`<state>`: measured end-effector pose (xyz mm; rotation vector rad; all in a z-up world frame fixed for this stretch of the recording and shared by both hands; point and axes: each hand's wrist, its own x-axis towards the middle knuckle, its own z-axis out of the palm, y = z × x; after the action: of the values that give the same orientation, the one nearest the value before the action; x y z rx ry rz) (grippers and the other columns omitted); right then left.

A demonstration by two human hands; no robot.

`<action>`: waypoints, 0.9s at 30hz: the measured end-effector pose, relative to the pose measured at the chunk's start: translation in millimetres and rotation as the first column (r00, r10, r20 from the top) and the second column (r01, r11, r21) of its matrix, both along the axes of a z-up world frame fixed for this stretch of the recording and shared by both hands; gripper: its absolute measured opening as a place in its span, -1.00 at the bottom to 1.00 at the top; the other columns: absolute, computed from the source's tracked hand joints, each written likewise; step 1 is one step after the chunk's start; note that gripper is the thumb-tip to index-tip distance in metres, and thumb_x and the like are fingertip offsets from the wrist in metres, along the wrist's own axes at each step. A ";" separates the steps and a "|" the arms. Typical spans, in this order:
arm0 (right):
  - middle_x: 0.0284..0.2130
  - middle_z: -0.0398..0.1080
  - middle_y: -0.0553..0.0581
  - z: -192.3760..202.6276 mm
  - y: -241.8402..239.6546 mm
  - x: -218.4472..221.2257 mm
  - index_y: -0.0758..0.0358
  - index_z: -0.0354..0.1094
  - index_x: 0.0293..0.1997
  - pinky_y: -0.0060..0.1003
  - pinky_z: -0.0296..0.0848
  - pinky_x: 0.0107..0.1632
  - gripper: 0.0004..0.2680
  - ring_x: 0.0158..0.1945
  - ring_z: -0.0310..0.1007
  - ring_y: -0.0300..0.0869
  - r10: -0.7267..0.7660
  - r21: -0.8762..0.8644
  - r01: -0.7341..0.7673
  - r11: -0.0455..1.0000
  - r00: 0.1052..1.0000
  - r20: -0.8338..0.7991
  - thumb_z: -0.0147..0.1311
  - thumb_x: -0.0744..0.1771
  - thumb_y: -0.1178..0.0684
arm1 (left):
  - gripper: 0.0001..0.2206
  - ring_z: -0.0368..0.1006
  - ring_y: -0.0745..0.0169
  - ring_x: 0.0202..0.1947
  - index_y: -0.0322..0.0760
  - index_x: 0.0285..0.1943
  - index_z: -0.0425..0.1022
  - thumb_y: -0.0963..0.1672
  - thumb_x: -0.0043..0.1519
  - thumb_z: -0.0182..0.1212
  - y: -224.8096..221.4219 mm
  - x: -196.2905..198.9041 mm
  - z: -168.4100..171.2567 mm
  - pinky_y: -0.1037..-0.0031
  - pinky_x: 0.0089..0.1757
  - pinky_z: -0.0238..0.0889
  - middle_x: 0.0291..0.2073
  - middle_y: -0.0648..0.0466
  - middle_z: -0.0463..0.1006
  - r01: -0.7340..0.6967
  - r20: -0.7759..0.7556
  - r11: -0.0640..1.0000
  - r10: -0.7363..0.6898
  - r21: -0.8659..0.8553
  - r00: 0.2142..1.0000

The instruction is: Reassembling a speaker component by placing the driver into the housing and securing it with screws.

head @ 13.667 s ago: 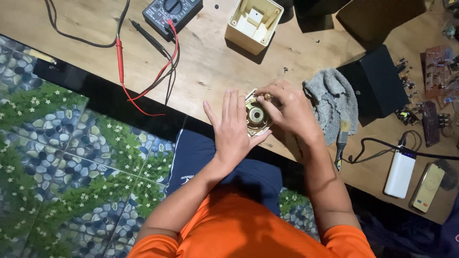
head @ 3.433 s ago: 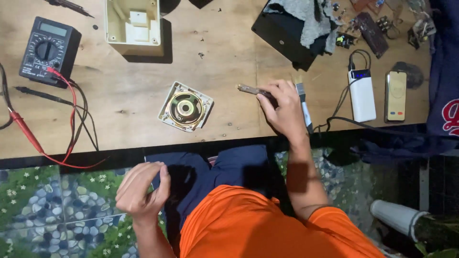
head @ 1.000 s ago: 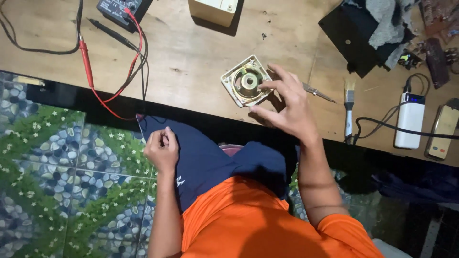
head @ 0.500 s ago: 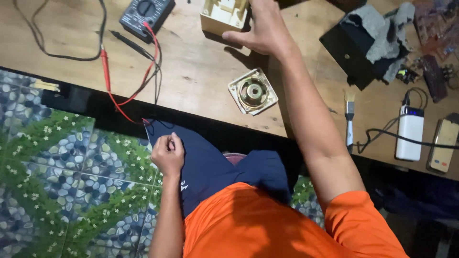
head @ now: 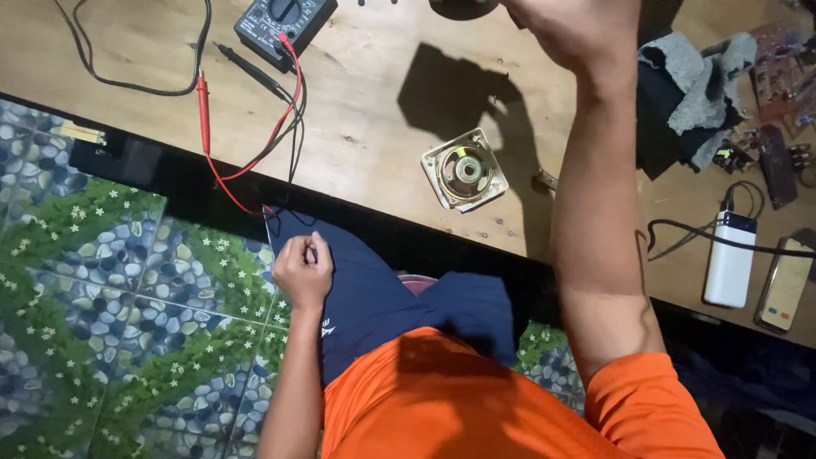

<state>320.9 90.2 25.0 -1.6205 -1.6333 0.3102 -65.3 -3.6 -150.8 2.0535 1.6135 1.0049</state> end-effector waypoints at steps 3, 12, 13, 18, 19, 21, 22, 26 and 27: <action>-0.09 0.32 0.54 -1.0 1.2 -12.4 0.77 0.15 0.03 -0.38 0.58 -0.08 -0.53 -0.04 0.47 0.15 0.036 -0.089 -0.058 0.994 0.973 -0.227 0.45 0.35 0.06 | -0.83 0.13 0.27 -0.68 -0.35 -0.48 0.46 -0.28 0.19 0.27 0.8 1.4 -0.5 0.45 -0.53 0.05 -0.66 0.12 0.35 0.022 0.020 1.000 -0.023 0.009 1.000; 0.31 0.17 0.31 -86.5 17.6 -89.5 0.21 0.28 0.06 -0.04 0.75 0.14 -0.42 0.32 0.31 0.24 -0.034 -0.026 0.036 0.999 0.998 0.062 0.70 0.09 0.02 | -0.79 0.10 0.29 -0.68 -0.33 -0.48 0.44 -0.27 0.23 0.28 -2.0 2.0 -5.9 0.44 -0.53 0.02 -0.69 0.15 0.28 0.033 -0.011 0.999 -0.033 -0.016 0.999; 0.34 0.17 0.29 -88.6 16.5 -95.7 0.19 0.21 0.15 0.05 0.54 0.32 -0.36 0.37 0.29 0.21 -0.021 -0.024 0.022 0.999 0.997 0.070 0.71 0.10 -0.01 | -0.80 0.09 0.30 -0.68 -0.35 -0.49 0.44 -0.28 0.23 0.27 -0.9 3.1 -5.1 0.46 -0.54 0.00 -0.70 0.14 0.29 0.037 0.002 0.999 -0.037 -0.015 0.999; 0.52 -0.13 0.35 -63.6 -17.8 -99.7 0.12 -0.18 0.53 0.06 0.20 0.61 -0.08 0.59 0.05 0.23 0.099 -0.115 -0.090 0.989 0.992 0.075 0.69 0.21 -0.25 | -0.78 0.11 0.27 -0.68 -0.33 -0.49 0.42 -0.28 0.24 0.27 -0.8 2.9 -11.9 0.45 -0.53 0.02 -0.67 0.14 0.33 0.041 -0.018 0.999 -0.041 0.006 0.999; 0.49 -0.07 0.38 -56.1 -29.4 -97.4 0.18 -0.13 0.52 0.09 0.18 0.58 -0.17 0.57 0.05 0.22 0.078 -0.120 -0.058 0.991 0.984 0.163 0.58 0.26 -0.27 | -0.79 0.11 0.29 -0.68 -0.33 -0.48 0.44 -0.28 0.23 0.28 -1.9 1.6 -13.4 0.46 -0.54 0.01 -0.68 0.14 0.33 0.039 -0.019 0.999 -0.039 0.020 0.999; 0.45 0.00 0.40 -38.9 -55.9 -95.1 0.25 -0.08 0.50 0.12 0.16 0.55 -0.24 0.54 0.05 0.22 0.057 -0.125 -0.026 0.992 0.966 0.251 0.47 0.31 -0.29 | -0.80 0.10 0.30 -0.69 -0.34 -0.47 0.45 -0.29 0.22 0.29 -3.5 -1.9 -14.7 0.48 -0.54 -0.01 -0.68 0.15 0.33 0.038 -0.019 0.999 -0.037 0.030 0.999; 0.41 0.02 0.43 -28.6 -71.2 -94.4 0.32 0.02 0.43 0.17 0.15 0.48 -0.30 0.48 0.04 0.28 0.019 -0.185 0.037 0.982 0.956 0.292 0.45 0.27 -0.20 | -0.82 0.11 0.30 -0.67 -0.37 -0.46 0.48 -0.30 0.22 0.30 -4.4 -3.2 -13.9 0.47 -0.54 -0.01 -0.67 0.13 0.33 0.056 0.012 0.998 -0.056 0.026 0.998; 0.23 0.17 0.54 -14.7 -130.1 -91.3 0.38 0.17 0.33 0.23 0.10 0.31 -0.42 0.31 0.15 0.42 -0.014 -0.399 0.138 0.906 0.954 0.300 0.34 0.28 -0.17 | -0.76 0.36 0.04 -0.62 -0.13 -0.48 0.47 -0.23 0.25 0.36 -11.5 -13.7 -34.7 0.39 -0.38 0.28 -0.73 0.18 0.29 0.123 0.078 0.985 -0.133 0.122 0.988; 0.23 0.17 0.54 -21.0 -136.9 -91.7 0.38 0.17 0.33 0.23 0.10 0.31 -0.42 0.31 0.15 0.42 -0.023 -0.399 0.149 0.905 0.953 0.303 0.34 0.28 -0.17 | -0.76 0.36 0.04 -0.62 -0.13 -0.48 0.47 -0.23 0.25 0.36 -14.1 -8.9 -29.1 0.39 -0.38 0.28 -0.73 0.18 0.29 0.133 0.081 0.984 -0.143 0.123 0.986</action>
<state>229.3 -46.6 4.0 -2.1432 -1.7914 0.4120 -74.2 -17.8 -179.9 2.1299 1.3771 1.1483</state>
